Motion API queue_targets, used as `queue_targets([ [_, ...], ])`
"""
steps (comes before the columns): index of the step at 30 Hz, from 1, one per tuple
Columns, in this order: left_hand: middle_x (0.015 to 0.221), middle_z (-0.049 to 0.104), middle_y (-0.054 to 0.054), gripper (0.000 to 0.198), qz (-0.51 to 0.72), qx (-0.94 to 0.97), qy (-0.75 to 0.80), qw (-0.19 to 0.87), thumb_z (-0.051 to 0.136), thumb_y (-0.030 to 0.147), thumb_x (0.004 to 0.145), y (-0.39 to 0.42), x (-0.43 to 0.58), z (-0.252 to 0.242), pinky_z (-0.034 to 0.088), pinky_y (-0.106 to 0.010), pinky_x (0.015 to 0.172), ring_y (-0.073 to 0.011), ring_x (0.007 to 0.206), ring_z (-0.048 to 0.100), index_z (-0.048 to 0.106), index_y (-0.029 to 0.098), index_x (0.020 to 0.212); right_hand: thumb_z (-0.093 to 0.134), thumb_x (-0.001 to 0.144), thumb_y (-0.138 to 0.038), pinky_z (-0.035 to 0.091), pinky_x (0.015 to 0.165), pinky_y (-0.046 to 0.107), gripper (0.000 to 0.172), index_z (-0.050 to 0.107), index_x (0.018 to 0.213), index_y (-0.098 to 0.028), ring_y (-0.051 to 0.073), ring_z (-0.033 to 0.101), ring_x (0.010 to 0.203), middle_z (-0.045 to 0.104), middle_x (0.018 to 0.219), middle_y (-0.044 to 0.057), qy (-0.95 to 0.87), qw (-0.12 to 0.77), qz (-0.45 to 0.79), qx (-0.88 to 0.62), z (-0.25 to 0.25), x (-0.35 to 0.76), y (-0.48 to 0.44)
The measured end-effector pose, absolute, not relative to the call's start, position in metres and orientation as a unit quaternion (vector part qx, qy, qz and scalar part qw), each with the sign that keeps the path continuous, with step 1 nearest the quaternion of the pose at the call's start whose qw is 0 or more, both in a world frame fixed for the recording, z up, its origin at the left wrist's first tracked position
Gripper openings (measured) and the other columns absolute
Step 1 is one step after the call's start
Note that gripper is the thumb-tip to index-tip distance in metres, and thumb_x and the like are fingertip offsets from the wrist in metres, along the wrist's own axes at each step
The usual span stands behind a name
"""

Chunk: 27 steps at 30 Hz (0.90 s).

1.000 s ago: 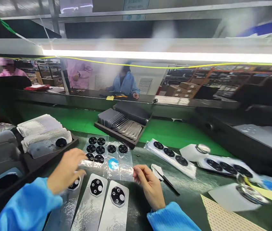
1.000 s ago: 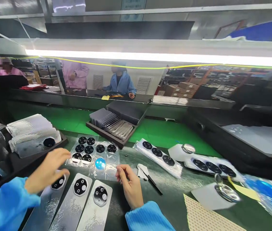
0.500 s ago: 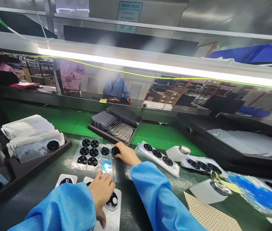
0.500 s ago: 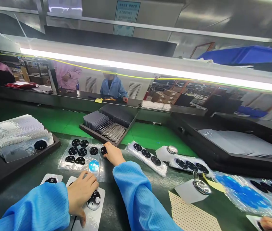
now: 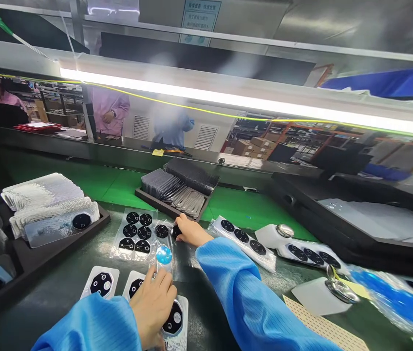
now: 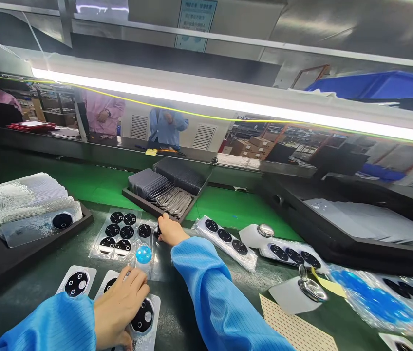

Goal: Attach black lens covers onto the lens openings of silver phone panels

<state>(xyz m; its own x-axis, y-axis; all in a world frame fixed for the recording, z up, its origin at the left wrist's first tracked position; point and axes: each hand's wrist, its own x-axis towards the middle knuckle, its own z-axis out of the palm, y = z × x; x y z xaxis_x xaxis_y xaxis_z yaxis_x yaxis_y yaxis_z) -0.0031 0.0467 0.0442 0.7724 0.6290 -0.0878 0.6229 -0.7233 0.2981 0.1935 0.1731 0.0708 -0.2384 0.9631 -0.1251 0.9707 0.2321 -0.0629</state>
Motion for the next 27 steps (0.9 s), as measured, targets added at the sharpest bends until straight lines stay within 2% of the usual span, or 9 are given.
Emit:
queue_targets([
  [6,0.119,0.047,-0.014,0.078,-0.019,0.905,0.345,0.246,0.091,0.047,0.048,0.044,-0.008,0.071,0.042,-0.045,0.087,-0.0324,0.104,0.046,0.051,0.016,0.108,0.071,0.082,-0.023,0.045,0.097,0.043,0.037,0.059,0.116,-0.017,0.028,0.052,0.113,0.055,0.12,0.012,0.796,-0.04,-0.038,0.603,0.067,0.199,0.156],
  [13,0.115,0.044,-0.01,0.08,-0.021,0.898,0.339,0.281,0.092,0.04,0.047,0.046,-0.01,0.065,0.042,-0.043,0.085,-0.03,0.103,0.044,0.05,0.017,0.111,0.068,0.079,-0.015,0.046,0.096,0.033,0.046,0.056,0.123,-0.015,0.022,0.056,0.106,0.053,0.112,0.01,0.809,-0.096,-0.084,0.574,0.05,0.211,0.15],
  [18,0.114,0.044,-0.009,0.081,-0.021,0.896,0.336,0.289,0.092,0.04,0.049,0.046,-0.011,0.063,0.042,-0.043,0.084,-0.0301,0.102,0.045,0.049,0.017,0.113,0.065,0.075,-0.011,0.047,0.096,0.04,0.043,0.058,0.118,-0.012,0.026,0.055,0.107,0.052,0.112,0.013,0.807,-0.144,-0.092,0.565,0.044,0.211,0.15],
  [21,0.115,0.043,-0.009,0.08,-0.016,0.892,0.337,0.302,0.092,0.039,0.049,0.046,-0.012,0.063,0.042,-0.041,0.084,-0.0298,0.102,0.045,0.049,0.017,0.112,0.065,0.075,-0.012,0.048,0.095,0.044,0.041,0.059,0.115,-0.015,0.028,0.055,0.107,0.053,0.112,0.012,0.798,-0.19,-0.099,0.563,0.038,0.213,0.148],
  [27,0.117,0.04,-0.01,0.086,-0.005,0.874,0.338,0.348,0.093,0.035,0.048,0.047,-0.013,0.057,0.044,-0.04,0.087,-0.0305,0.107,0.046,0.048,0.017,0.119,0.065,0.076,-0.022,0.056,0.08,0.036,0.032,0.059,0.108,-0.019,0.02,0.063,0.087,0.059,0.099,0.006,0.754,-0.301,-0.161,0.561,0.028,0.227,0.149],
])
